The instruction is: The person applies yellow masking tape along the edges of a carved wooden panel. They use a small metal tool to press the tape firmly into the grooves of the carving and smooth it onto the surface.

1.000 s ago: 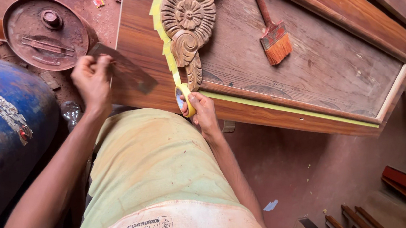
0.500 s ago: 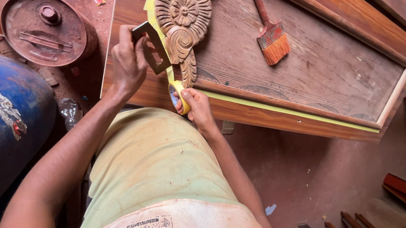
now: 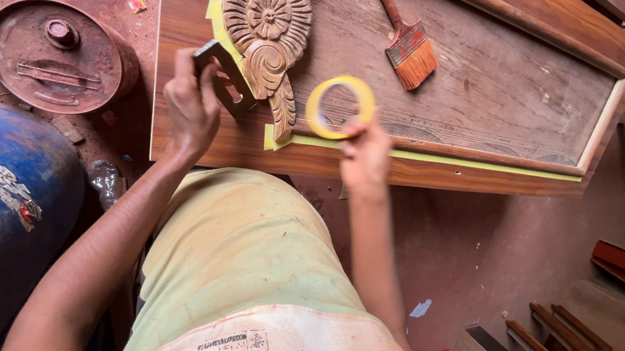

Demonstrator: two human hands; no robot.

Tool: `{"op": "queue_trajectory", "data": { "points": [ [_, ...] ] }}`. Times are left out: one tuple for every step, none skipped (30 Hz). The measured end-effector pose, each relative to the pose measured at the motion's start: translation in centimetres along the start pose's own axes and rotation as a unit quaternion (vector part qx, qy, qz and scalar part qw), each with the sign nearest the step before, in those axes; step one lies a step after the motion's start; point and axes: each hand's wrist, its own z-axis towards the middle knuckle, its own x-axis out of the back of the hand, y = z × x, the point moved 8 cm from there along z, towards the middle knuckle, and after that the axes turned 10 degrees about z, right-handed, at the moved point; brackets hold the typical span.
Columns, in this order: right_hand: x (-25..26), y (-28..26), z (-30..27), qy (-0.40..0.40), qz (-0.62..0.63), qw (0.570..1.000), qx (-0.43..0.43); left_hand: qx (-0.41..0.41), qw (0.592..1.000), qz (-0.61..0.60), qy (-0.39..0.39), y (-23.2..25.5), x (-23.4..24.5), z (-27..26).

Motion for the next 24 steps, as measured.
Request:
{"op": "queue_trajectory", "data": {
  "points": [
    [-1.0,-1.9,-0.6,-0.039,0.011,0.999,0.034,0.042,0.999,-0.025,0.015,-1.6,0.1,0.1],
    [-1.4,-3.1,-1.7,-0.045,-0.044,0.995,0.081,0.082,0.995,-0.052,0.024,-3.1,0.2,0.1],
    [-1.8,-4.0,-2.8,-0.051,-0.1,0.986,0.127,0.105,0.991,-0.082,0.025,-4.6,0.7,-0.1],
    [-2.1,-4.9,-4.0,-0.055,-0.159,0.971,0.171,0.131,0.984,-0.114,0.026,-5.9,1.3,-0.5],
    [-1.9,-4.7,-4.9,-0.035,-0.187,0.965,0.179,0.158,0.976,-0.145,0.028,-7.1,1.6,-0.9],
    [-1.8,-3.8,-5.3,-0.021,-0.216,0.959,0.183,0.182,0.972,-0.147,0.023,-7.9,1.6,-1.3],
    [-1.6,-2.8,-5.7,-0.007,-0.245,0.951,0.187,0.206,0.967,-0.149,0.017,-8.5,1.7,-1.9],
    [-1.5,-1.4,-6.2,-0.01,-0.257,0.95,0.176,0.231,0.962,-0.148,0.013,-9.1,2.2,-2.4],
    [-1.3,0.1,-6.7,-0.013,-0.269,0.949,0.166,0.233,0.962,-0.14,0.007,-9.2,2.3,-2.5],
    [-1.0,1.6,-7.4,-0.014,-0.281,0.947,0.154,0.238,0.962,-0.131,-0.002,-9.1,2.2,-2.9],
    [-0.9,2.9,-7.7,-0.023,-0.289,0.945,0.154,0.242,0.962,-0.123,-0.011,-9.1,2.3,-3.2],
    [-0.8,4.1,-8.4,-0.027,-0.295,0.942,0.157,0.205,0.978,-0.028,-0.014,-8.5,3.1,-3.2],
    [-0.7,5.1,-9.1,-0.031,-0.302,0.939,0.159,0.166,0.984,0.067,-0.018,-7.8,3.8,-3.3],
    [-0.7,5.9,-9.5,-0.031,-0.309,0.938,0.156,0.118,0.98,0.159,-0.019,-6.9,4.2,-2.8],
    [-0.7,6.7,-10.1,-0.031,-0.316,0.936,0.152,0.102,0.978,0.18,-0.026,-6.5,4.3,-2.5],
    [-0.6,7.3,-10.6,-0.03,-0.323,0.935,0.145,0.088,0.975,0.203,-0.033,-6.0,4.7,-2.5],
    [-0.6,7.7,-11.0,-0.039,-0.335,0.93,0.144,0.074,0.971,0.225,-0.04,-5.5,5.0,-2.7],
    [-0.7,8.1,-11.1,-0.051,-0.346,0.926,0.142,0.046,0.967,0.249,-0.031,-4.8,5.3,-2.7],
    [-0.6,8.4,-11.4,-0.063,-0.357,0.921,0.14,0.018,0.962,0.272,-0.023,-4.0,5.5,-2.6],
    [-0.7,8.5,-11.4,-0.072,-0.37,0.915,0.145,-0.014,0.956,0.294,-0.011,-3.2,5.6,-2.2],
    [-0.8,8.5,-11.5,-0.081,-0.382,0.908,0.149,-0.041,0.955,0.294,0.014,-2.2,5.9,-2.2],
    [-0.9,8.4,-11.4,-0.093,-0.395,0.901,0.155,-0.068,0.953,0.294,0.041,-1.2,6.0,-2.4],
    [-1.0,8.3,-11.2,-0.101,-0.389,0.902,0.157,-0.094,0.949,0.293,0.068,-0.2,6.1,-2.8],
    [-0.9,8.2,-11.0,-0.111,-0.384,0.903,0.156,-0.024,0.983,0.184,-0.003,-1.3,5.0,-3.2]
  ]
}}
